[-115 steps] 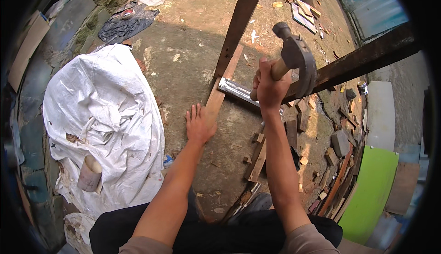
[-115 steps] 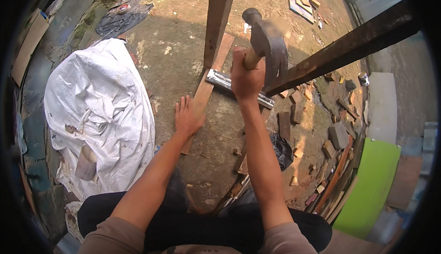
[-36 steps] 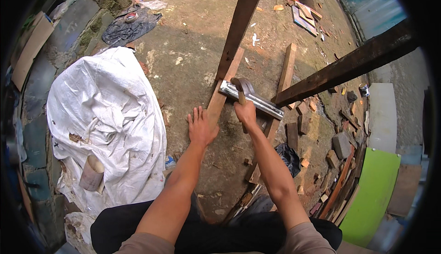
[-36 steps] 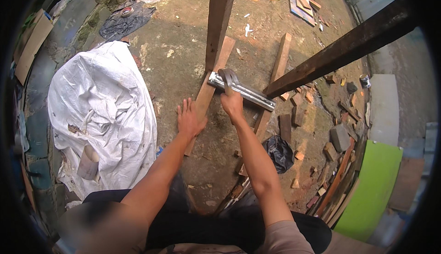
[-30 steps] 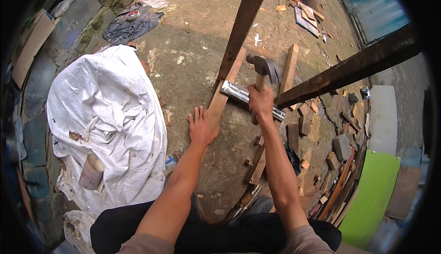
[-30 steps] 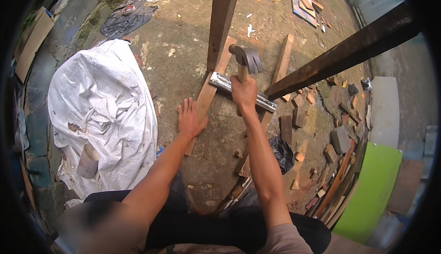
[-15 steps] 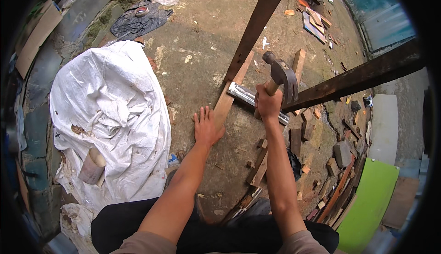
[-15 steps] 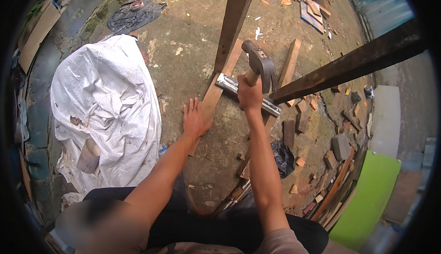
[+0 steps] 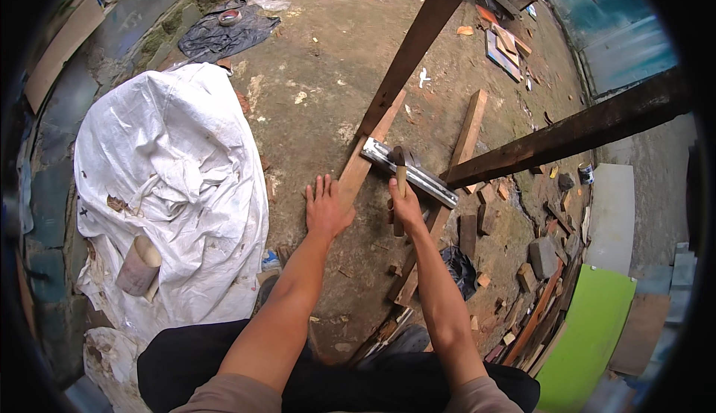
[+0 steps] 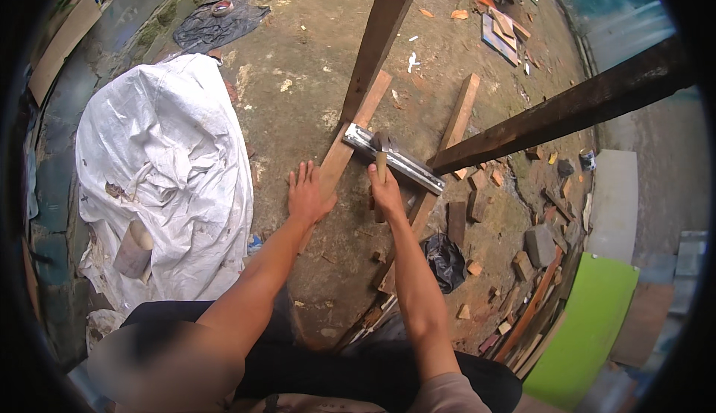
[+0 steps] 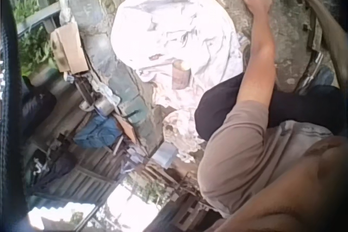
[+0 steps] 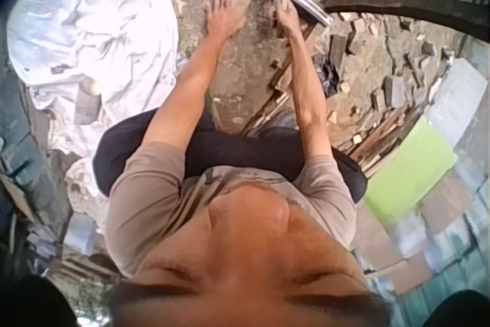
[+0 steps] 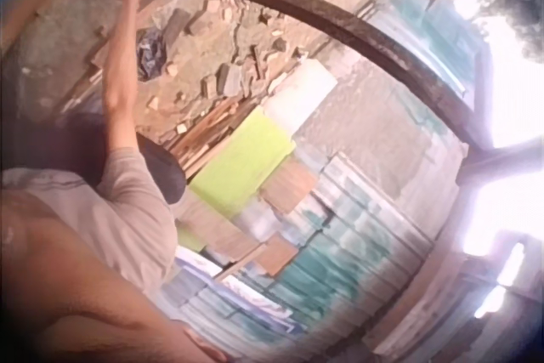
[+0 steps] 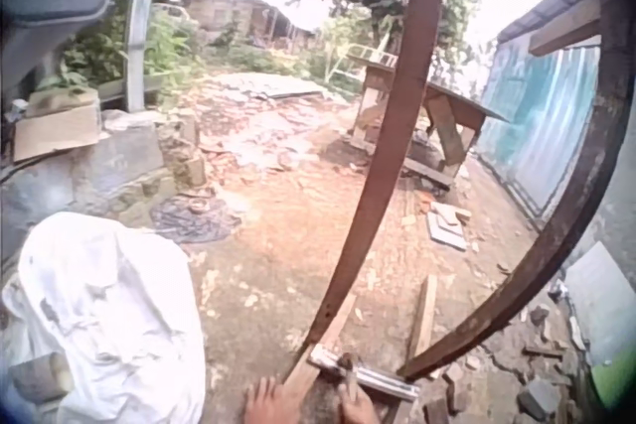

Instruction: The person sits on the ground and repeatedly hammers nails into a metal bracket attached to a wooden frame. They retrieve nails from a black plastic bag and continue hammering along the bracket.

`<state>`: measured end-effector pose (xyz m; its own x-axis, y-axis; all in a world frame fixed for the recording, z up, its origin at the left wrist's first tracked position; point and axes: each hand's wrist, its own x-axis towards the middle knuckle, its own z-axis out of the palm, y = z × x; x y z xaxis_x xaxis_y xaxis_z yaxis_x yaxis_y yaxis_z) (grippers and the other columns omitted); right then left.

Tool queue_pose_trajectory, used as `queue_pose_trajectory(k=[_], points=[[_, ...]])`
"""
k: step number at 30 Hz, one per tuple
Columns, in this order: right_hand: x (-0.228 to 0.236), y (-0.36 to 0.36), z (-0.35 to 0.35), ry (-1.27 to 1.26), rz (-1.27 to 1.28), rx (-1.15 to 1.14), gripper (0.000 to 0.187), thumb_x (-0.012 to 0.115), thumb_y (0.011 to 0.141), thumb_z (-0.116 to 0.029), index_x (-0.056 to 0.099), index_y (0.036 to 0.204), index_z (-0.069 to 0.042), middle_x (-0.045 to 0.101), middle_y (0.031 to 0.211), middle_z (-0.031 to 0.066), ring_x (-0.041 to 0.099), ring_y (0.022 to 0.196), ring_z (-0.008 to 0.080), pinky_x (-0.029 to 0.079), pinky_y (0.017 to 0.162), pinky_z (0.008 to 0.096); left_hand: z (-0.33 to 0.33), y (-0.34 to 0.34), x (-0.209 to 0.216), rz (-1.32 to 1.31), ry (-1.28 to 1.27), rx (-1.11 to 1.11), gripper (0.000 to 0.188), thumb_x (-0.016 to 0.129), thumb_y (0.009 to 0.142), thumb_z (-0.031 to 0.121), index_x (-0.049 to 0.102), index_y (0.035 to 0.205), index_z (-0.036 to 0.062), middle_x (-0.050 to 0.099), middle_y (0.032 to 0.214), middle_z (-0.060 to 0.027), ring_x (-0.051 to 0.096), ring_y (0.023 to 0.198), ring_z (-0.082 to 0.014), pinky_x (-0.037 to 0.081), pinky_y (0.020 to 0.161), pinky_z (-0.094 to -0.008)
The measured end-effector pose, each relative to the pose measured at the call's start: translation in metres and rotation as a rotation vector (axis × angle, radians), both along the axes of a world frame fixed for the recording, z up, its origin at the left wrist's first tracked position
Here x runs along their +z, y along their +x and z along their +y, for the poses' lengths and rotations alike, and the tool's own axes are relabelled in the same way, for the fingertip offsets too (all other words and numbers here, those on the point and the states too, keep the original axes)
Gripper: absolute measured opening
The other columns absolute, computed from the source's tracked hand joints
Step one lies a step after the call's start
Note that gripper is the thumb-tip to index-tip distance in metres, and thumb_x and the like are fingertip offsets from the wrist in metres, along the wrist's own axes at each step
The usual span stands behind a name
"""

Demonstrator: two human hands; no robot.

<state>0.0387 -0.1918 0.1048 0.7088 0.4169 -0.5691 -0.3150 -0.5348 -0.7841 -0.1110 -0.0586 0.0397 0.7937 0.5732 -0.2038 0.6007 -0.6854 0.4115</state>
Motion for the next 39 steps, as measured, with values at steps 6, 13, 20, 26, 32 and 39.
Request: queue_pose_trajectory(k=[6,13,20,26,32,39], points=[[-0.013,-0.023,-0.014,0.0,0.136,-0.168,0.04,0.066,0.095,-0.042,0.057,0.087,-0.004,0.052,0.063,0.0027,0.053,0.046,0.0152,0.044,0.042,0.0331,0.001,-0.004,-0.002,-0.021,0.017,-0.007,0.089,0.069,0.082,0.048,0.035,0.147,-0.0019,0.032,0.16,-0.0196,0.022,0.151,-0.0346,0.013,0.124,-0.0519],[0.003,-0.022,-0.004,-0.064,-0.041,-0.147,0.037,0.071,0.092,-0.035,0.055,0.078,-0.005,0.05,0.055,0.0003,0.048,0.042,0.0127,0.036,0.039,0.0313,-0.002,-0.002,-0.004,-0.003,0.011,-0.012,0.088,0.068,0.083,0.048,0.035,0.148,-0.0016,0.031,0.16,-0.0192,0.02,0.152,-0.0341,0.012,0.124,-0.0518],[0.038,-0.007,0.035,0.314,-0.272,-0.208,0.032,0.071,0.092,-0.025,0.051,0.073,-0.009,0.045,0.052,-0.0004,0.041,0.039,0.0107,0.032,0.038,0.0305,0.004,-0.008,-0.002,0.03,0.027,-0.009,0.09,0.068,0.083,0.05,0.034,0.149,-0.0008,0.029,0.161,-0.0186,0.019,0.152,-0.0334,0.012,0.124,-0.0515],[-0.002,-0.002,0.016,-0.193,-0.167,-0.055,0.022,0.064,0.089,-0.019,0.054,0.077,-0.003,0.048,0.054,0.0024,0.045,0.041,0.0139,0.037,0.04,0.0348,-0.005,0.005,-0.001,0.018,0.031,-0.045,0.09,0.067,0.084,0.051,0.033,0.149,-0.0007,0.03,0.16,-0.0189,0.02,0.152,-0.0337,0.012,0.124,-0.0522],[0.106,0.004,0.036,0.603,-0.346,-0.187,0.024,0.068,0.091,-0.011,0.053,0.073,-0.005,0.048,0.055,-0.0001,0.045,0.044,0.0087,0.036,0.041,0.0266,0.003,-0.005,-0.003,0.044,0.039,-0.02,0.089,0.067,0.084,0.051,0.033,0.149,-0.0017,0.031,0.16,-0.0191,0.02,0.152,-0.0339,0.012,0.124,-0.0528],[-0.013,0.018,0.002,0.337,-0.838,-0.205,0.021,0.058,0.093,-0.015,0.052,0.076,-0.004,0.049,0.055,0.0029,0.046,0.045,0.0145,0.039,0.043,0.0317,-0.014,0.017,0.01,0.08,0.007,-0.086,0.091,0.063,0.086,0.052,0.03,0.151,-0.0014,0.027,0.162,-0.0178,0.018,0.153,-0.0325,0.01,0.124,-0.0516]])
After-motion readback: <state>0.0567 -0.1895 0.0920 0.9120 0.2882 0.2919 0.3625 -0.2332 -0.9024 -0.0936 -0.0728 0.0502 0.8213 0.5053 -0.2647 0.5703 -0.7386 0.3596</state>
